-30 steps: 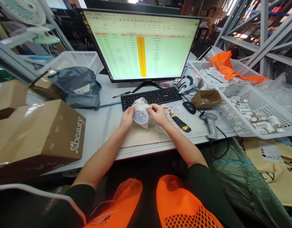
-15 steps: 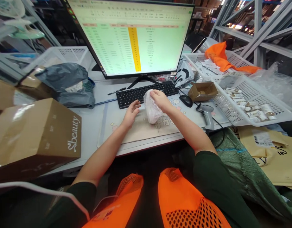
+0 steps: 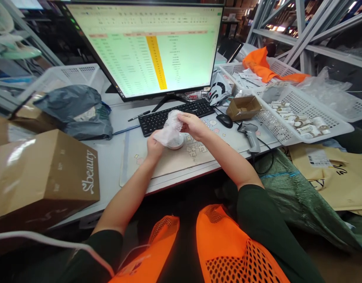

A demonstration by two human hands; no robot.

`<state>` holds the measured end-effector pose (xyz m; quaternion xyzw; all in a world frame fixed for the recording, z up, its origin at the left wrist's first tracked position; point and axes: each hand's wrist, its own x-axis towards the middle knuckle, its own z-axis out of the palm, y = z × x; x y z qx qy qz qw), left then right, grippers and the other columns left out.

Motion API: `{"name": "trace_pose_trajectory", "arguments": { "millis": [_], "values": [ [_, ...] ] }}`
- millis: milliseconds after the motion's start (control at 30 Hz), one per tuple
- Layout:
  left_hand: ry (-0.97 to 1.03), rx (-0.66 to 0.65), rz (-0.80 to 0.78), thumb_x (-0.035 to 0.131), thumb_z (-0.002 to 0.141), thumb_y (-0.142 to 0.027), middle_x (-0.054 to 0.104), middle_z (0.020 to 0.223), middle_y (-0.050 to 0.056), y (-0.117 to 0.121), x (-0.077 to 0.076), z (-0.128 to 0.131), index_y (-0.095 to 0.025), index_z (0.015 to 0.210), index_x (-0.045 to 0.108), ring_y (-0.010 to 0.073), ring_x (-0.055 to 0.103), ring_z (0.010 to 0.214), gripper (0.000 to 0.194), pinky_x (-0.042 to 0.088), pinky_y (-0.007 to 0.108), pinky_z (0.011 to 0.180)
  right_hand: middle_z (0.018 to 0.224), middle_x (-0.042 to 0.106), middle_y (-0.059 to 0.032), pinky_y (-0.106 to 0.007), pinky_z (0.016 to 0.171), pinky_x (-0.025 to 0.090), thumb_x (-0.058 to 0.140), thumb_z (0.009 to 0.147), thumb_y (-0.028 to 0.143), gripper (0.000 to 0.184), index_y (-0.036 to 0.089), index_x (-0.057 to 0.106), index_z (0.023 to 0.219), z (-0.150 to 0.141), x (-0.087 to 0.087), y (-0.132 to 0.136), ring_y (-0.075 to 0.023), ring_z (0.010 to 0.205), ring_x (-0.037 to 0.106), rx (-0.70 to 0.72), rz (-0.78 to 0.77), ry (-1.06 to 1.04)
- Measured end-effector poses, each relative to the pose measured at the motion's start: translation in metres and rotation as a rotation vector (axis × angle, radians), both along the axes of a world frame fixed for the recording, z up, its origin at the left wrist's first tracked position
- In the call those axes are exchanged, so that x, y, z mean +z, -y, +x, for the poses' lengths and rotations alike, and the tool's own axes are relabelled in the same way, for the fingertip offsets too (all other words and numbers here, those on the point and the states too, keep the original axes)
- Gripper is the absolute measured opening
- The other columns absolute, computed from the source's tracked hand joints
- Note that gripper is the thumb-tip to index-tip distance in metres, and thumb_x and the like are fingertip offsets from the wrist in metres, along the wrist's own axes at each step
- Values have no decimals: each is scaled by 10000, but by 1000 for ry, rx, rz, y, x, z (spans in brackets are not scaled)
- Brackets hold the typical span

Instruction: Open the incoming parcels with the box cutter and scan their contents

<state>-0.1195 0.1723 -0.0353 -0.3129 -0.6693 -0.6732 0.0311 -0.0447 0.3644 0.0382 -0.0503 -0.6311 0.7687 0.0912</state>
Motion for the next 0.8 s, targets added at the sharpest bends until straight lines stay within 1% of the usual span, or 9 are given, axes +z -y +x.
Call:
{"name": "trace_pose_trajectory", "arguments": {
  "millis": [133,233,300,367,433,567,667,733,800],
  "values": [
    [242,90,182,695,840,-727,721,813,78,6,5,-14,-175,837,688,239,692,801,551,574,347,794,1063,730,-81,-328,827,550,758,747,814,697,221,636,1091,8,-8,4,-222,996,681,-111,249,-53],
    [223,-54,77,664,830,-797,712,790,77,7,3,-13,-180,800,683,246,688,795,619,580,361,785,1432,627,-134,-399,956,560,840,644,811,959,256,564,1376,23,-24,25,-293,1233,629,-146,376,-184],
    [164,-183,-60,701,787,-804,730,824,89,4,1,-5,-177,805,715,272,696,840,628,590,386,815,1428,635,-127,-418,975,559,832,715,738,853,250,595,1372,37,-35,42,-305,1223,632,-124,510,-226],
    [125,-282,-137,799,697,-760,733,818,94,2,0,4,-181,763,729,291,689,849,587,593,408,849,1193,728,-103,-415,942,558,718,863,655,539,229,689,1193,56,-46,50,-285,1075,668,-165,647,-208],
    [72,-355,-202,816,705,-702,730,825,102,1,0,8,-186,751,741,303,680,861,523,584,435,902,953,735,-79,-412,895,553,602,942,605,392,231,714,979,84,-54,39,-266,923,669,-289,740,-160],
    [-244,-235,-528,659,890,-591,703,1270,193,3,-5,2,-163,1160,780,410,609,1240,520,451,569,1145,921,725,-108,-454,911,556,520,945,544,375,220,709,927,189,-54,-53,-292,928,683,-789,862,99],
    [-318,-129,-759,797,802,-563,504,1582,246,3,-15,-1,-148,1429,668,505,421,1466,764,331,660,1230,1010,712,-223,-503,976,530,427,963,452,425,156,727,1024,295,-43,-152,-356,1062,697,-1261,1085,635],
    [-291,-124,-823,866,745,-523,438,1641,247,1,-23,0,-159,1486,629,531,405,1473,859,337,675,1225,1064,676,-340,-636,1032,447,436,972,515,518,108,746,1052,356,-39,-208,-487,1217,640,-1299,1072,846],
    [-262,-93,-819,882,716,-456,442,1635,245,-2,-29,0,-161,1482,636,535,439,1441,857,359,671,1214,1076,656,-350,-731,946,441,441,904,718,686,144,745,1122,403,-40,-244,-549,1249,615,-1142,1109,1142]
  ]
}}
